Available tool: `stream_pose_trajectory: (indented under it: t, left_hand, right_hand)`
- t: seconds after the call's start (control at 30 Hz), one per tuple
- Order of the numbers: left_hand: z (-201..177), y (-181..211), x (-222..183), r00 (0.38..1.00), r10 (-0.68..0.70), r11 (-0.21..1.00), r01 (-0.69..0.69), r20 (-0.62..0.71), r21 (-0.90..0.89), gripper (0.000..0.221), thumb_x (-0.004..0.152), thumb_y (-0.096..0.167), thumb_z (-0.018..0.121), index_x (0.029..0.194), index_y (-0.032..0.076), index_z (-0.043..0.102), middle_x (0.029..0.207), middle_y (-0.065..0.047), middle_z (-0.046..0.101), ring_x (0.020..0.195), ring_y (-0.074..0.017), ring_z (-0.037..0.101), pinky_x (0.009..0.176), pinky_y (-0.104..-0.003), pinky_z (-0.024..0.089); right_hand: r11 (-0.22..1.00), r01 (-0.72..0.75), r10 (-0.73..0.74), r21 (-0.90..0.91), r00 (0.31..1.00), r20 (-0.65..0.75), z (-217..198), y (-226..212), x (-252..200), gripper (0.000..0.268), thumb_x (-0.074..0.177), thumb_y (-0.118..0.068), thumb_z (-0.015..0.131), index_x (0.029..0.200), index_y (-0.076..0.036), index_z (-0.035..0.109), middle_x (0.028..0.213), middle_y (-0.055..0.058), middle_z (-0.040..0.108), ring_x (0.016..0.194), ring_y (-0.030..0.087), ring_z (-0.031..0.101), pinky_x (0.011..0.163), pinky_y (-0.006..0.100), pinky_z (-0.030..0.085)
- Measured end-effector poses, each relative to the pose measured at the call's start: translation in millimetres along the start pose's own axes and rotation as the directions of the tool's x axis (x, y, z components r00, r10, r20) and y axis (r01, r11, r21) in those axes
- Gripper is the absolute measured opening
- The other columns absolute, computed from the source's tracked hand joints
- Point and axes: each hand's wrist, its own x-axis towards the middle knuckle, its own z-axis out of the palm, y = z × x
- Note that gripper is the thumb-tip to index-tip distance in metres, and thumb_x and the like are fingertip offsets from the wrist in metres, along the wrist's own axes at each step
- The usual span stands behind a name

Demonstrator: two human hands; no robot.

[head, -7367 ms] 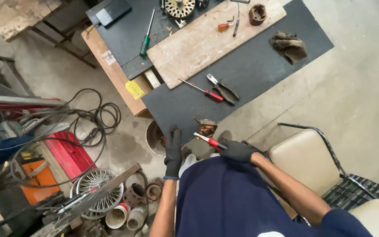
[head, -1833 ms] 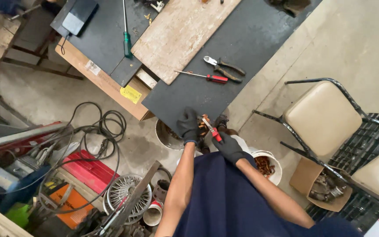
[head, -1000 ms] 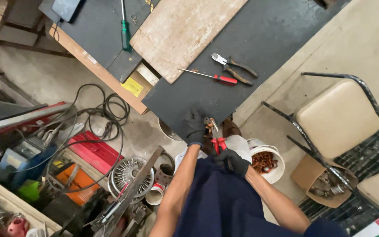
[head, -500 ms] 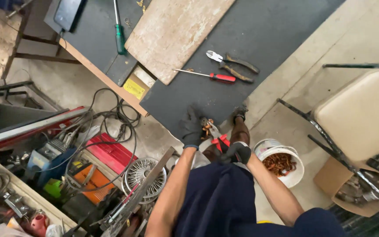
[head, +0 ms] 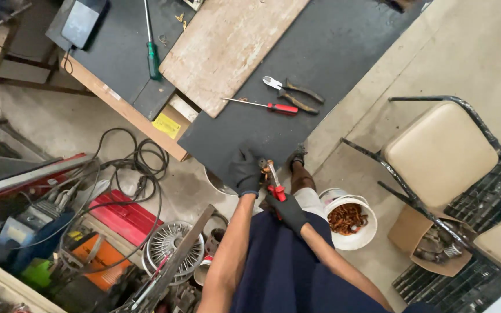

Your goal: Disassembling a motor stator by removing copper windings using pliers and a screwdriver

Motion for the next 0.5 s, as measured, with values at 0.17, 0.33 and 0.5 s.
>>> stream_pose_trajectory:
  t: [0.17, 0.33, 0.5]
  left_hand:
    - [-17.0, 13.2, -1.5, 0.998, 0.032, 0.995, -0.026, 0.063, -0.097, 0.041, 0.104, 0.039, 0.047, 0.085, 0.012, 0.073, 0.079, -0.011, 0.075, 0.083, -0.0341, 0.073, 0.074, -0.038, 0.058]
    - [-9.8, 1.4, 1.0, 0.977, 0.149, 0.973, -0.118, 0.15, -0.197, 0.038, 0.103, 0.04, 0.052, 0.087, 0.012, 0.072, 0.08, -0.012, 0.073, 0.083, -0.0353, 0.072, 0.078, -0.034, 0.058]
    - [94.5, -113.8, 19.5, 0.699, 0.708, 0.664, -0.706, 0.095, 0.246, 0.056, 0.097, 0.029, 0.062, 0.139, -0.007, 0.05, 0.123, -0.036, 0.061, 0.111, -0.0494, 0.064, 0.087, -0.051, 0.061]
  right_hand:
    - [0.98, 0.089, -0.123, -0.176, 0.973, -0.193, 18.1, 5.1, 4.5, 0.049, 0.086, -0.051, 0.078, 0.106, -0.006, 0.072, 0.094, 0.016, 0.075, 0.09, 0.029, 0.072, 0.083, 0.04, 0.057]
    - [0.966, 0.252, -0.258, -0.055, 0.941, -0.217, 15.2, 76.1, 62.5, 0.036, 0.084, -0.036, 0.085, 0.098, -0.004, 0.076, 0.083, 0.015, 0.075, 0.076, 0.02, 0.068, 0.074, 0.036, 0.055]
    - [0.926, 0.377, -0.378, -0.032, 0.919, -0.11, 1.7, 42.1, 38.5, 0.024, 0.084, -0.029, 0.082, 0.087, -0.006, 0.076, 0.07, 0.008, 0.072, 0.063, 0.016, 0.059, 0.062, 0.03, 0.051]
